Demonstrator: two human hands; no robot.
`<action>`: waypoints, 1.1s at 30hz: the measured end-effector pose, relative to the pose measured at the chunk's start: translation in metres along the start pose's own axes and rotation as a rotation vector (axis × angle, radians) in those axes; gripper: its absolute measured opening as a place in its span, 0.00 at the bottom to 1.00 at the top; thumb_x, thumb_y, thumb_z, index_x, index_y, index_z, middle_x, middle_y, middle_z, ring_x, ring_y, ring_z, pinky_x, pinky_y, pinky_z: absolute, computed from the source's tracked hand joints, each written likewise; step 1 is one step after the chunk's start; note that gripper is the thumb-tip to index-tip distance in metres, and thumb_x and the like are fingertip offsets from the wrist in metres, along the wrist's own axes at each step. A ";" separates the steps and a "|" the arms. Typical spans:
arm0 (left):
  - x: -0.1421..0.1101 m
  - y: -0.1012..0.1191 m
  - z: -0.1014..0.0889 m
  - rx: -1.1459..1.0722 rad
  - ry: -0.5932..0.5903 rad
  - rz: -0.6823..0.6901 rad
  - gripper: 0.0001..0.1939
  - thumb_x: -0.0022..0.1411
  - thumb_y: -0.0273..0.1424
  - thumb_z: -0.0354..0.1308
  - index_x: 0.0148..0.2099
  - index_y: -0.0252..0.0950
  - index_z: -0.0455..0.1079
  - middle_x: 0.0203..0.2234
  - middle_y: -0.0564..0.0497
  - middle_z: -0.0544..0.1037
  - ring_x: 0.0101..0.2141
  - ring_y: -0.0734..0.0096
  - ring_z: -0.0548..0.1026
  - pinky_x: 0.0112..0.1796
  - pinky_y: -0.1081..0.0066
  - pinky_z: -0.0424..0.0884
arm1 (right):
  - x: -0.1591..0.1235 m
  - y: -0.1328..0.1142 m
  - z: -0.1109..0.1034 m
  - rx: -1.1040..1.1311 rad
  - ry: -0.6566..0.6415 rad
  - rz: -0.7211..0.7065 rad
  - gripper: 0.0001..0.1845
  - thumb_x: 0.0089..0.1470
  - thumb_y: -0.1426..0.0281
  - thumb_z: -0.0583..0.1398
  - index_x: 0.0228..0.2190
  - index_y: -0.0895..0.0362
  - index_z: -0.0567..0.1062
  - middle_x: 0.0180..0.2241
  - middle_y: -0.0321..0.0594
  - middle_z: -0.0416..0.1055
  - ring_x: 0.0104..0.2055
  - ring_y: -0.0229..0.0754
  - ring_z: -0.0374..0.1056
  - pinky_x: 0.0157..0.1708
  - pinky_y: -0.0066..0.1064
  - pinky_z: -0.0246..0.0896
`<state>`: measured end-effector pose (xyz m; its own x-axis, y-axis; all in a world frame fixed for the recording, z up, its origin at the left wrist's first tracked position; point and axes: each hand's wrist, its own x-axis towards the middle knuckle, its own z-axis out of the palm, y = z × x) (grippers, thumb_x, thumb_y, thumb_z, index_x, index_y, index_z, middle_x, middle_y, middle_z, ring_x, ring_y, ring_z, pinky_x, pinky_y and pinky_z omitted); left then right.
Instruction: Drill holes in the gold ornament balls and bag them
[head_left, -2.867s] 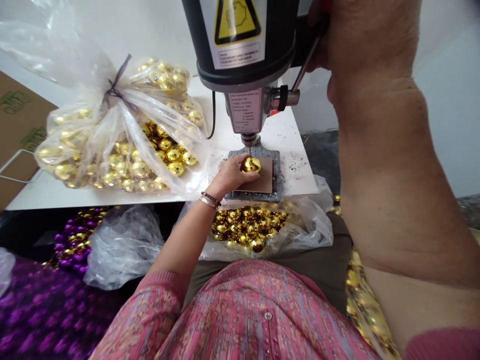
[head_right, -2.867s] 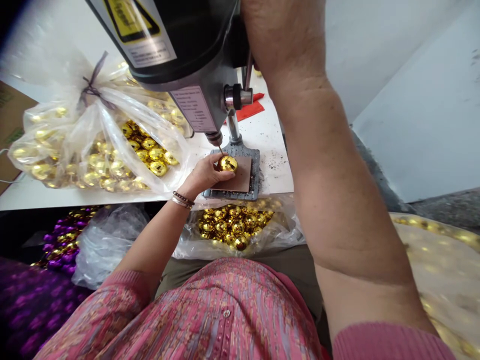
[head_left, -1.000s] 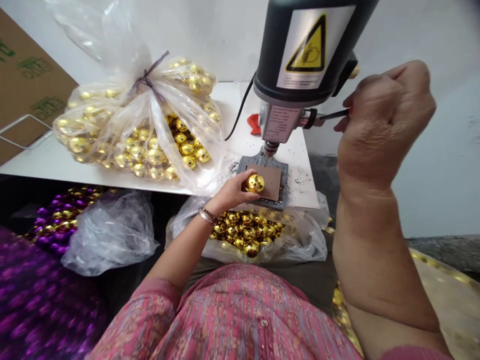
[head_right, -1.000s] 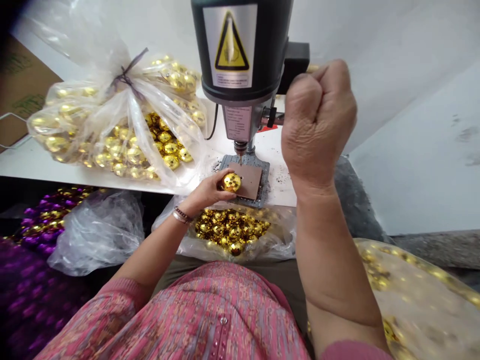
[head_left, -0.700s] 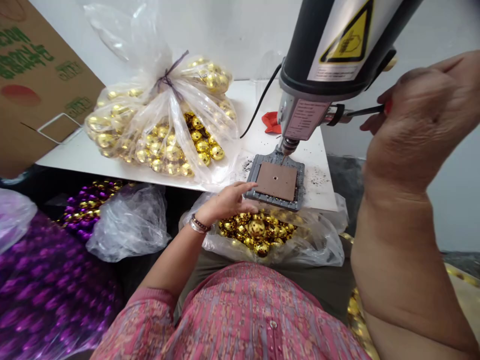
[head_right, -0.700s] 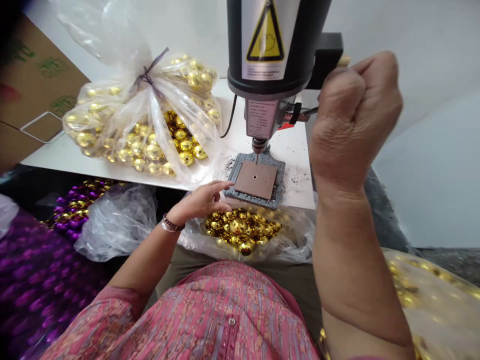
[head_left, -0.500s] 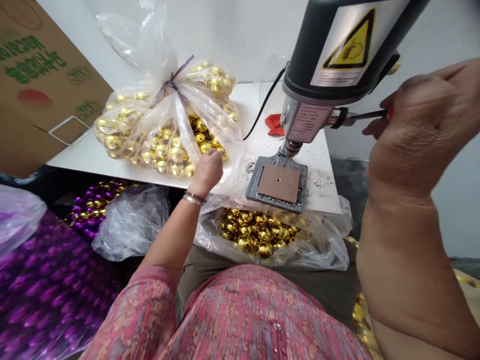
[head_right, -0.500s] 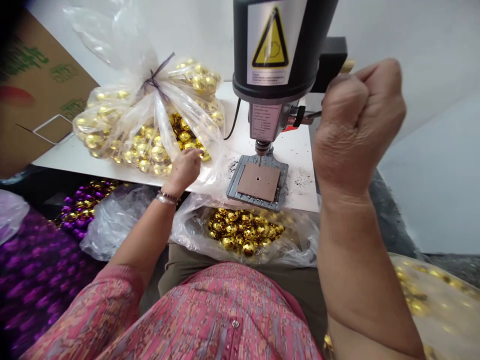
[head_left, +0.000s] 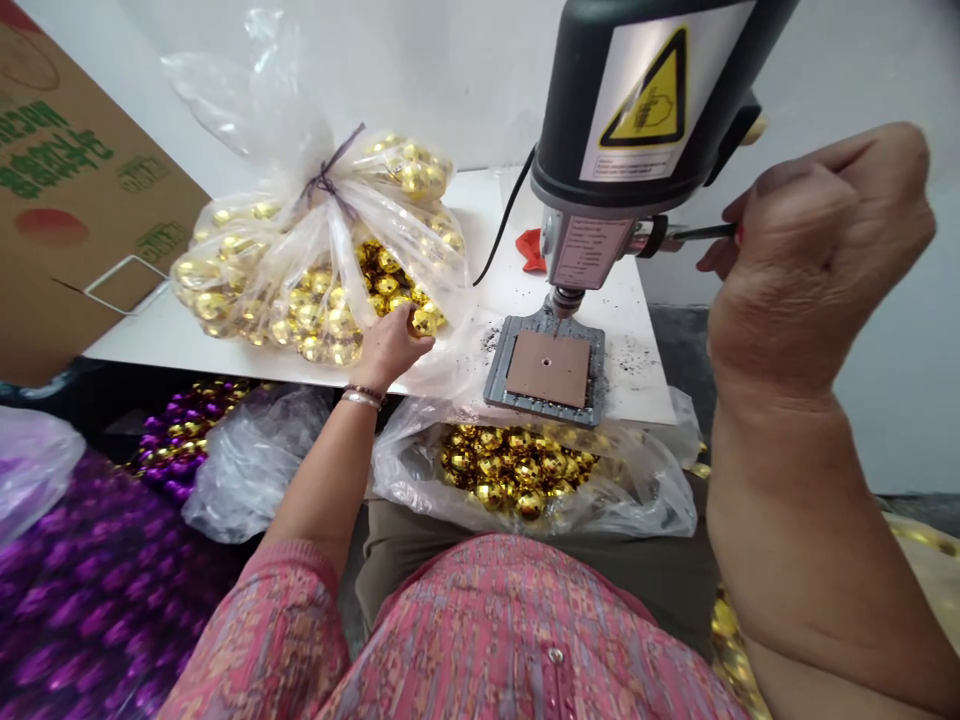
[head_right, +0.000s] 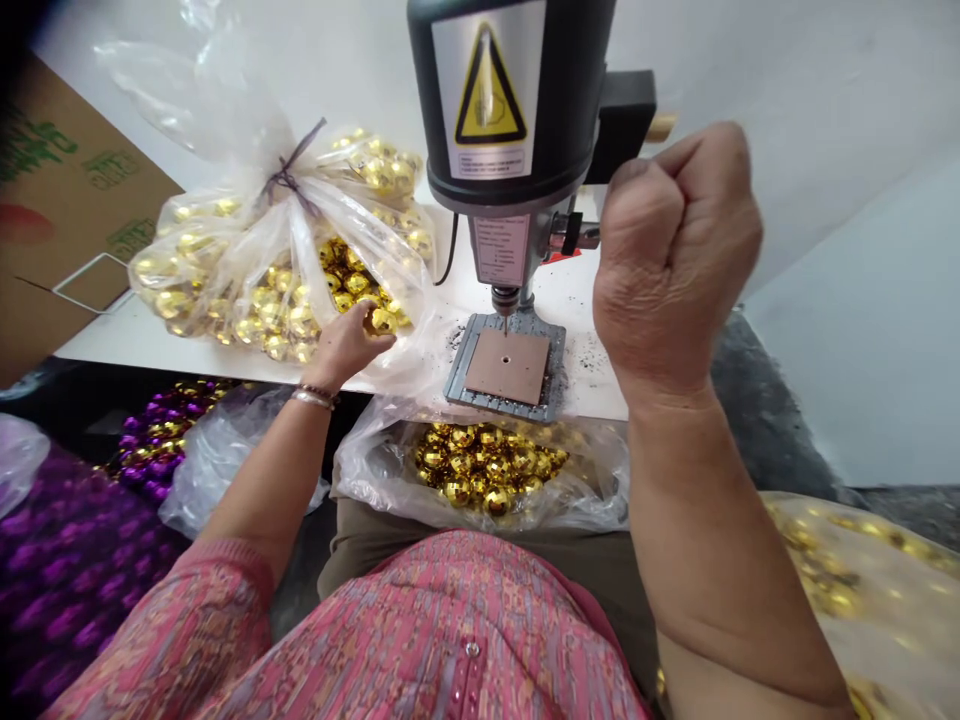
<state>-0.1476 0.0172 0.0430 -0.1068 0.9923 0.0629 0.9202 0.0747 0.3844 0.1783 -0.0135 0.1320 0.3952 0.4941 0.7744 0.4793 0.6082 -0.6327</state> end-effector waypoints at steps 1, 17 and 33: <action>-0.006 0.002 -0.002 -0.182 -0.001 0.022 0.33 0.58 0.36 0.67 0.64 0.35 0.71 0.45 0.40 0.81 0.46 0.52 0.79 0.49 0.59 0.72 | 0.000 -0.001 0.000 0.010 0.007 0.002 0.13 0.55 0.58 0.52 0.27 0.53 0.57 0.23 0.33 0.54 0.24 0.32 0.53 0.32 0.31 0.49; -0.049 0.064 0.054 -1.365 -0.616 -0.199 0.28 0.52 0.42 0.74 0.51 0.41 0.68 0.40 0.50 0.81 0.33 0.71 0.81 0.33 0.72 0.73 | 0.036 0.003 0.001 -0.122 -0.120 0.077 0.16 0.67 0.67 0.51 0.26 0.54 0.53 0.26 0.35 0.58 0.28 0.28 0.54 0.26 0.23 0.44; -0.027 0.099 0.080 -0.794 -0.408 0.157 0.22 0.60 0.38 0.68 0.54 0.36 0.76 0.40 0.51 0.82 0.42 0.67 0.76 0.42 0.72 0.70 | 0.034 -0.006 0.005 -0.051 -0.170 0.068 0.16 0.70 0.67 0.51 0.29 0.55 0.54 0.27 0.33 0.59 0.29 0.26 0.53 0.26 0.20 0.44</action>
<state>-0.0237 0.0058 0.0054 0.2789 0.9546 -0.1046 0.3659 -0.0049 0.9306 0.1854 0.0031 0.1623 0.2923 0.6336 0.7163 0.4966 0.5396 -0.6799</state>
